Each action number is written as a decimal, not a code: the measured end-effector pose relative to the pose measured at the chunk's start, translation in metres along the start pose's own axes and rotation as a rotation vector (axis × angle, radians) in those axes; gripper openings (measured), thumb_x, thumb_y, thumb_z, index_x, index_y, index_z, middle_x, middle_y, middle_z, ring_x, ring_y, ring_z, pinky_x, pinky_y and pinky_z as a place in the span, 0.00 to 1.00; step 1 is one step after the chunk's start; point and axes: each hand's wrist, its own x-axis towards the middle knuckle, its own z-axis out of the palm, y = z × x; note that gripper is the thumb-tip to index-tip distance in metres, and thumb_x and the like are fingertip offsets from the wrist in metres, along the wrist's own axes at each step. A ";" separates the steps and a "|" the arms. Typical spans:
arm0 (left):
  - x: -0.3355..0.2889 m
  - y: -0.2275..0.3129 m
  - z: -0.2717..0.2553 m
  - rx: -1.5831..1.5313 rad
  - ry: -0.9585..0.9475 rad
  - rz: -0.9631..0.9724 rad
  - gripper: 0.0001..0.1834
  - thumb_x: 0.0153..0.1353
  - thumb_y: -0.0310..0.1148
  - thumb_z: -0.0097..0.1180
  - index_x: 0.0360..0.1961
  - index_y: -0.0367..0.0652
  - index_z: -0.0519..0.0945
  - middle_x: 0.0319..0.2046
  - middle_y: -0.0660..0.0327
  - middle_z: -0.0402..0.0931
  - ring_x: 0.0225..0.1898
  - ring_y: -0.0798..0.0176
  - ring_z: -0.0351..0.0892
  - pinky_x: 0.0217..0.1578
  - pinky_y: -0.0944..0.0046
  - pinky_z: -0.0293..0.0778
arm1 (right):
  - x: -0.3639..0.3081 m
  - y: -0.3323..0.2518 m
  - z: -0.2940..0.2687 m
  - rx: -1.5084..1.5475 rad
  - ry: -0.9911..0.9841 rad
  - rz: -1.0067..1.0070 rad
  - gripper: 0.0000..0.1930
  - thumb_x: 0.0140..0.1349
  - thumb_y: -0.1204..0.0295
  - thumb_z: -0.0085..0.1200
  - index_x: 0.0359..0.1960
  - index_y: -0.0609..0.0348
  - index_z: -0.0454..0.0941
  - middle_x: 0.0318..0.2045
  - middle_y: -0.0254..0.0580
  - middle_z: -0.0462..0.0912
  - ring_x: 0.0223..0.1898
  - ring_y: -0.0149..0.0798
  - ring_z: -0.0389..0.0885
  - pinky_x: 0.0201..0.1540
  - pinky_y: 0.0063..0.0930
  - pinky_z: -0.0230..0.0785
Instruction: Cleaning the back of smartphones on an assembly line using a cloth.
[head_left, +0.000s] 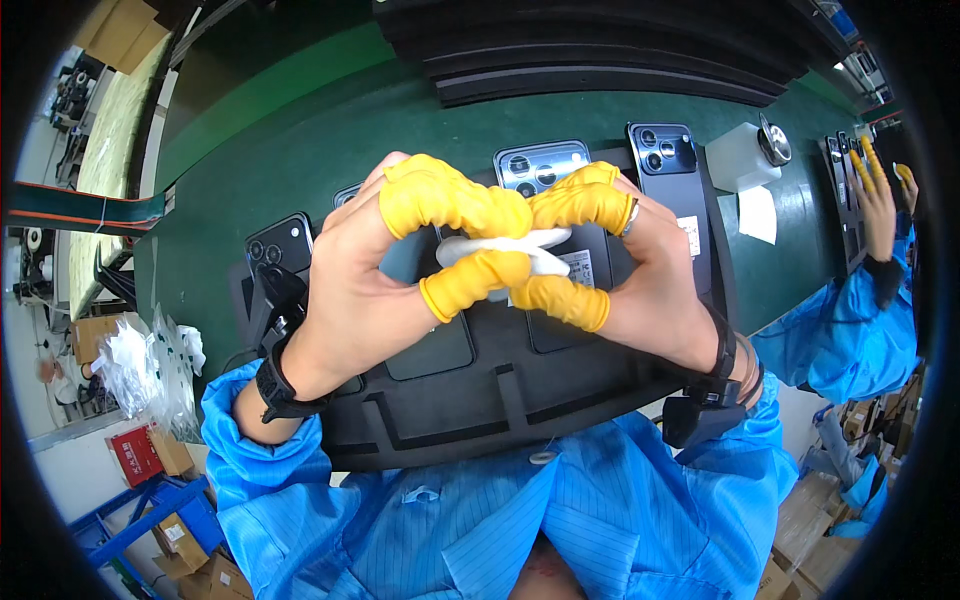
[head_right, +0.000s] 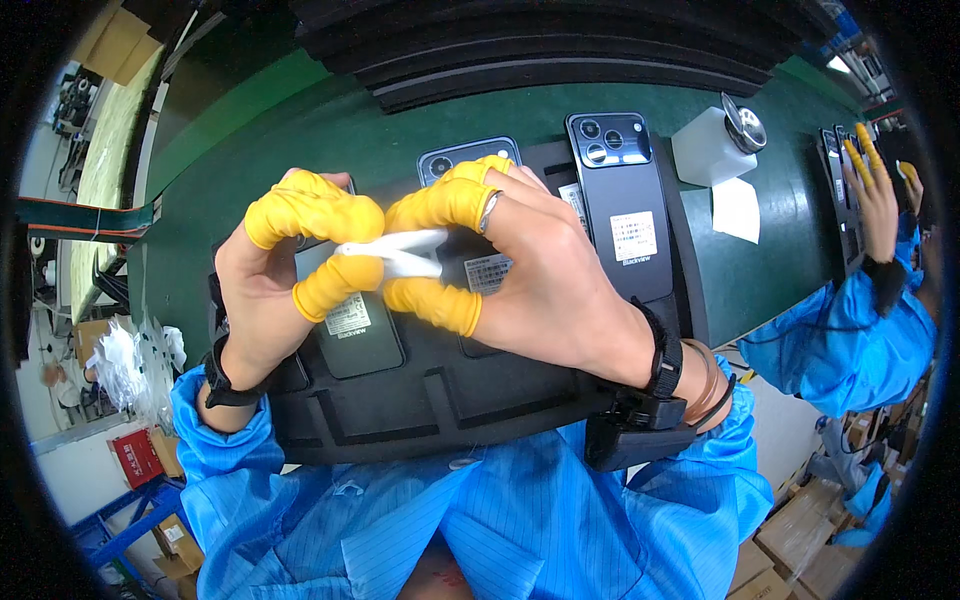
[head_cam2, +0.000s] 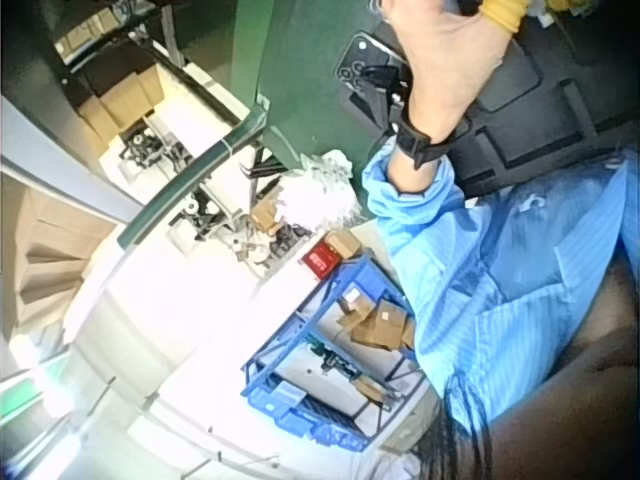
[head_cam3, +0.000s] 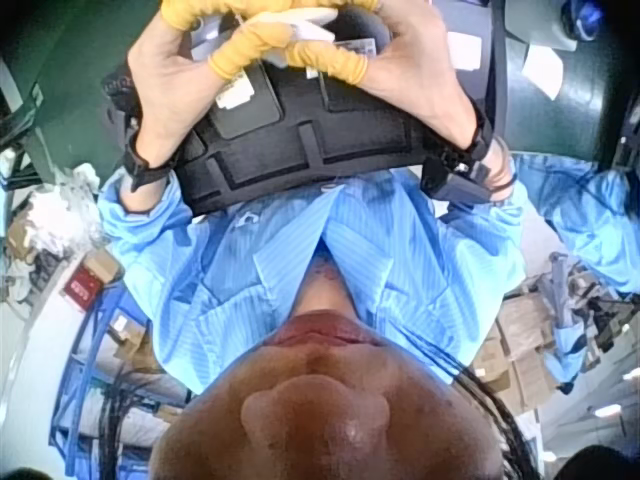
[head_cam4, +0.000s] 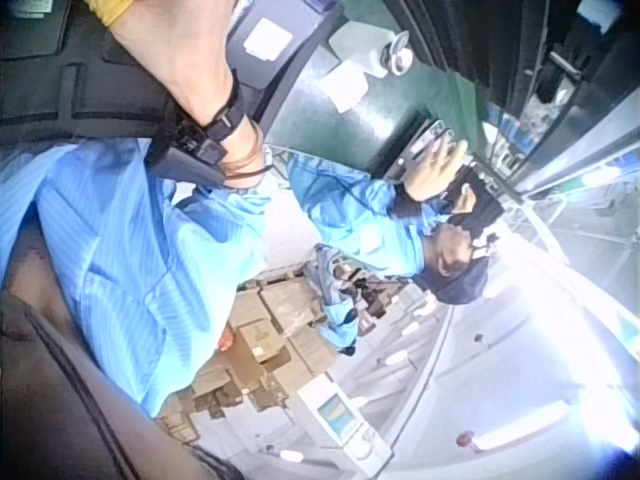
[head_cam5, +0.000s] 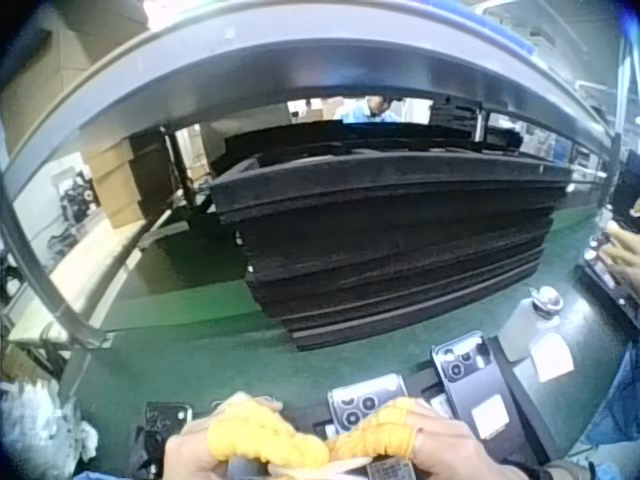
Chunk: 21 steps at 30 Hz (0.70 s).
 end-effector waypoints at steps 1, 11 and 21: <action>-0.001 0.001 0.000 -0.003 0.000 -0.011 0.15 0.45 0.26 0.70 0.35 0.39 0.79 0.36 0.60 0.80 0.43 0.61 0.75 0.53 0.56 0.67 | 0.000 0.000 -0.001 0.000 0.000 -0.001 0.18 0.41 0.72 0.71 0.36 0.60 0.80 0.32 0.40 0.82 0.35 0.40 0.79 0.41 0.29 0.68; -0.003 0.001 0.001 0.033 0.002 0.019 0.17 0.43 0.26 0.71 0.36 0.39 0.79 0.35 0.61 0.79 0.45 0.60 0.75 0.53 0.56 0.67 | -0.004 0.004 -0.001 -0.012 -0.033 0.019 0.18 0.40 0.71 0.72 0.35 0.60 0.80 0.32 0.40 0.81 0.35 0.39 0.79 0.41 0.28 0.69; -0.001 0.001 -0.006 -0.316 0.131 -0.088 0.20 0.58 0.34 0.60 0.48 0.34 0.71 0.46 0.55 0.73 0.47 0.58 0.75 0.51 0.59 0.68 | 0.003 -0.004 -0.010 0.606 -0.142 0.109 0.09 0.45 0.74 0.64 0.28 0.60 0.77 0.36 0.50 0.79 0.45 0.48 0.76 0.52 0.43 0.65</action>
